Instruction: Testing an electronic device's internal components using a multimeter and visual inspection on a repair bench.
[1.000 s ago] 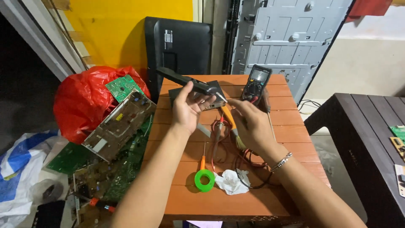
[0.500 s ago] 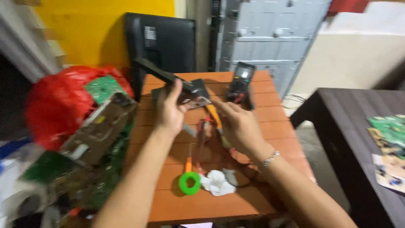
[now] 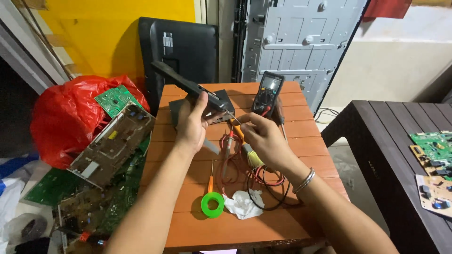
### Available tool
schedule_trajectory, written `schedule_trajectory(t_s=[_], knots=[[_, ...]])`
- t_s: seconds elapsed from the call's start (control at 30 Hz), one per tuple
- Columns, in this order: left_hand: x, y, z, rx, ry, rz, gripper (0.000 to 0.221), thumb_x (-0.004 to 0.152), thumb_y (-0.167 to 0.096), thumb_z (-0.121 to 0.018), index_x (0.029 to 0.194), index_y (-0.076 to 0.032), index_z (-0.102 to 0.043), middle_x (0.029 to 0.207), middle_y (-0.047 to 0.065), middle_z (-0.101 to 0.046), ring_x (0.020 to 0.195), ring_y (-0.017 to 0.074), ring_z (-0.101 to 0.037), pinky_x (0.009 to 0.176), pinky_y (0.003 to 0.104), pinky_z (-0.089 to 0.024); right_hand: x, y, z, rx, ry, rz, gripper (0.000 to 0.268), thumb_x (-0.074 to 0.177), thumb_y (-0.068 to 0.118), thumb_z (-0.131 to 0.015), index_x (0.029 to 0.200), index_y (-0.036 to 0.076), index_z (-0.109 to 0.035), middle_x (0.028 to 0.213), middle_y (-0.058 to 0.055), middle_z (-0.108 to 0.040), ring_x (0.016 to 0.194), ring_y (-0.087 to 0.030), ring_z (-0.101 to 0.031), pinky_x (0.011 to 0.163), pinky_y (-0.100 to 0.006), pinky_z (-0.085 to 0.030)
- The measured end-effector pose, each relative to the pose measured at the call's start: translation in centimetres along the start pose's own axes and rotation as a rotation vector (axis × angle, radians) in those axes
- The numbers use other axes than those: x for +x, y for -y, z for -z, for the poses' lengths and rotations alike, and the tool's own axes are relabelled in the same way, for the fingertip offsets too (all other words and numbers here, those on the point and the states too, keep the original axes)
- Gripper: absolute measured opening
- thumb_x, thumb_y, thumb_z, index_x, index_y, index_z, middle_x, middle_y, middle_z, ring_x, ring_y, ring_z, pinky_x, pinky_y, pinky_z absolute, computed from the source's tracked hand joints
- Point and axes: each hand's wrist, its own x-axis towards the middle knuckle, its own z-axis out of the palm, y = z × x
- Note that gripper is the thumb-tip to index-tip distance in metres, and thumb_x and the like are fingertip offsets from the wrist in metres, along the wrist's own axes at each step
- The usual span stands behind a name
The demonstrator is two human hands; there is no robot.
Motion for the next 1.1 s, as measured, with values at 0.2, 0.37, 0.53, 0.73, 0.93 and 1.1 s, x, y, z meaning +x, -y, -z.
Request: schedule_trajectory(t_s=[0.2, 0.37, 0.53, 0.73, 0.93, 1.1], knots=[[0.1, -0.1, 0.2, 0.075, -0.075, -0.039, 0.049, 0.092, -0.035, -0.073, 0.117, -0.002, -0.048, 0.099, 0.007, -0.053, 0.089, 0.0297, -0.073, 0.08, 0.05, -0.068, 0.0, -1.8, -0.8, -0.602, -0.293, 0.576, 0.018, 0.097, 0.015, -0.063, 0.112, 0.019, -0.073, 0.083, -0.012, -0.073, 0.071, -0.036, -0.073, 0.057, -0.044, -0.057], [0.2, -0.3, 0.1, 0.078, -0.079, -0.046, 0.049, 0.093, -0.034, -0.073, 0.117, 0.0, -0.047, 0.098, 0.007, -0.052, 0.089, 0.0297, -0.073, 0.079, 0.049, -0.068, 0.0, -1.6, -0.6, -0.576, -0.299, 0.61, 0.02, 0.098, 0.012, -0.062, 0.113, 0.017, -0.074, 0.086, -0.01, -0.074, 0.071, -0.035, -0.074, 0.058, -0.044, -0.059], [0.1, 0.0, -0.1, 0.141, -0.056, -0.072, 0.049, 0.093, -0.035, -0.073, 0.117, -0.001, -0.046, 0.098, 0.006, -0.051, 0.091, 0.0316, -0.073, 0.081, 0.053, -0.067, -0.1, -1.2, -0.6, -0.553, -0.285, 0.612, 0.02, 0.098, 0.01, -0.061, 0.112, 0.014, -0.075, 0.086, -0.014, -0.074, 0.073, -0.039, -0.074, 0.058, -0.046, -0.059], [-0.2, 0.4, 0.0, 0.204, -0.002, -0.085, 0.054, 0.096, -0.032, -0.07, 0.126, 0.003, -0.042, 0.108, 0.012, -0.051, 0.101, 0.029, -0.069, 0.086, 0.049, -0.064, -0.3, -2.6, -1.0, -0.72, -0.341, 0.599, 0.028, 0.096, 0.013, -0.061, 0.12, 0.023, -0.071, 0.084, -0.008, -0.073, 0.066, -0.036, -0.073, 0.057, -0.048, -0.058], [1.6, 2.3, 2.7, 0.303, 0.013, -0.1, 0.06, 0.098, -0.036, -0.069, 0.133, 0.002, -0.039, 0.12, 0.018, -0.052, 0.11, 0.0332, -0.066, 0.091, 0.052, -0.062, -0.5, -2.0, -1.3, -0.636, -0.303, 0.463, 0.024, 0.098, 0.013, -0.059, 0.119, 0.021, -0.068, 0.075, -0.014, -0.071, 0.069, -0.043, -0.072, 0.058, -0.055, -0.056], [-0.5, 4.6, 0.9, 0.604, 0.021, -0.096, 0.059, 0.089, -0.039, -0.08, 0.128, -0.006, -0.051, 0.117, 0.014, -0.064, 0.112, 0.0287, -0.069, 0.089, 0.044, -0.063, 0.5, -1.8, -1.3, -0.129, -0.108, -0.016, 0.015, 0.096, 0.02, -0.06, 0.098, 0.008, -0.068, 0.063, -0.014, -0.062, 0.063, -0.026, -0.056, 0.066, -0.047, -0.049]])
